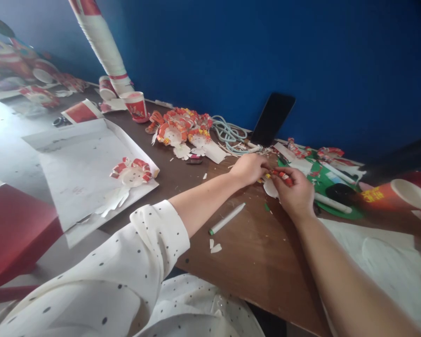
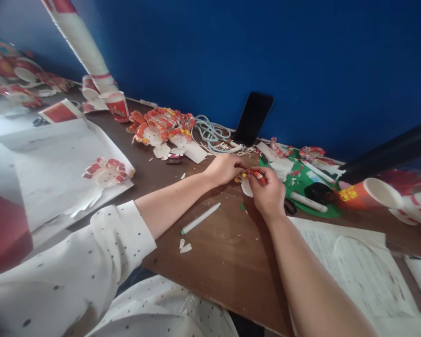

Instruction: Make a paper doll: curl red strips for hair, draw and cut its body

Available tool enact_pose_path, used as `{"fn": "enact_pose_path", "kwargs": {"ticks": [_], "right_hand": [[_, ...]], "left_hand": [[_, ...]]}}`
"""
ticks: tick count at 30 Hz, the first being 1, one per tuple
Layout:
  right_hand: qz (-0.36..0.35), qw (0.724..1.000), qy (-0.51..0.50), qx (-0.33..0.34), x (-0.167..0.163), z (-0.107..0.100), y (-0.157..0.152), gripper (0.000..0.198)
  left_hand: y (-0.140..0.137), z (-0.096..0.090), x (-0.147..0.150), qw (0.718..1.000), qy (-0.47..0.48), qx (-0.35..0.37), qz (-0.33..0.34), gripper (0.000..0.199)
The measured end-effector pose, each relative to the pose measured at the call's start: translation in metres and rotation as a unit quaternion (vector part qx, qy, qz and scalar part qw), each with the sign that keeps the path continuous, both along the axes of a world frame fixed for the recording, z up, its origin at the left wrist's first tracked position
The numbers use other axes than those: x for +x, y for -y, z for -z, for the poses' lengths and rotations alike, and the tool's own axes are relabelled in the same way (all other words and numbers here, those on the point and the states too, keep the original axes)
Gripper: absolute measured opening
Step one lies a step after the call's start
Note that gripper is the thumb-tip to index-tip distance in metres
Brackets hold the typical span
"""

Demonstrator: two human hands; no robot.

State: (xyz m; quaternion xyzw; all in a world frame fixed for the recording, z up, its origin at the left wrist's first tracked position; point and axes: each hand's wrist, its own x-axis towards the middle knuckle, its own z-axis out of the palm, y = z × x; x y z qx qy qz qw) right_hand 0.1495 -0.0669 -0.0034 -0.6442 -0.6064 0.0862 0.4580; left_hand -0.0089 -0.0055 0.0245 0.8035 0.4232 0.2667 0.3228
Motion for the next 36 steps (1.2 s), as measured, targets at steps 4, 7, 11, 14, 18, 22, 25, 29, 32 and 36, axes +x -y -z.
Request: {"fn": "enact_pose_path", "kwargs": {"ticks": [4,7,11,14,18,22,25,29,32,36], "right_hand": [[0.000,1.000,0.012,-0.001,0.000,-0.001,-0.001,0.032],[0.001,1.000,0.024,-0.003,0.000,-0.002,0.000,0.034],[-0.007,1.000,0.024,-0.011,0.001,-0.002,-0.001,0.031],[-0.012,0.999,0.014,-0.029,0.004,0.000,-0.002,0.030],[-0.026,0.998,-0.009,-0.059,0.009,0.001,-0.005,0.032],[-0.056,0.996,-0.014,-0.075,0.012,-0.002,-0.005,0.035],[-0.070,0.994,-0.015,-0.079,0.012,-0.005,-0.004,0.037],[-0.069,0.995,-0.020,-0.076,0.013,-0.003,-0.004,0.036],[-0.064,0.995,-0.014,-0.069,0.014,-0.002,-0.005,0.034],[-0.060,0.996,0.000,-0.060,0.014,-0.001,-0.005,0.033]], "left_hand": [[0.000,0.002,0.001,1.000,0.003,0.022,-0.003,0.019],[0.001,0.002,0.002,0.999,0.011,0.041,0.003,0.018],[0.002,0.003,0.003,0.998,0.015,0.059,0.009,0.017],[0.002,0.004,0.004,0.997,0.006,0.079,0.016,0.017],[0.002,0.007,0.005,0.994,0.005,0.108,0.032,0.017],[0.001,0.009,0.004,0.993,0.006,0.110,0.038,0.017],[0.000,0.010,0.004,0.992,0.011,0.121,0.040,0.017],[-0.001,0.011,0.004,0.991,0.004,0.121,0.049,0.017],[0.000,0.011,0.004,0.992,-0.002,0.122,0.046,0.016],[0.001,0.010,0.004,0.994,0.002,0.109,0.027,0.016]]}}
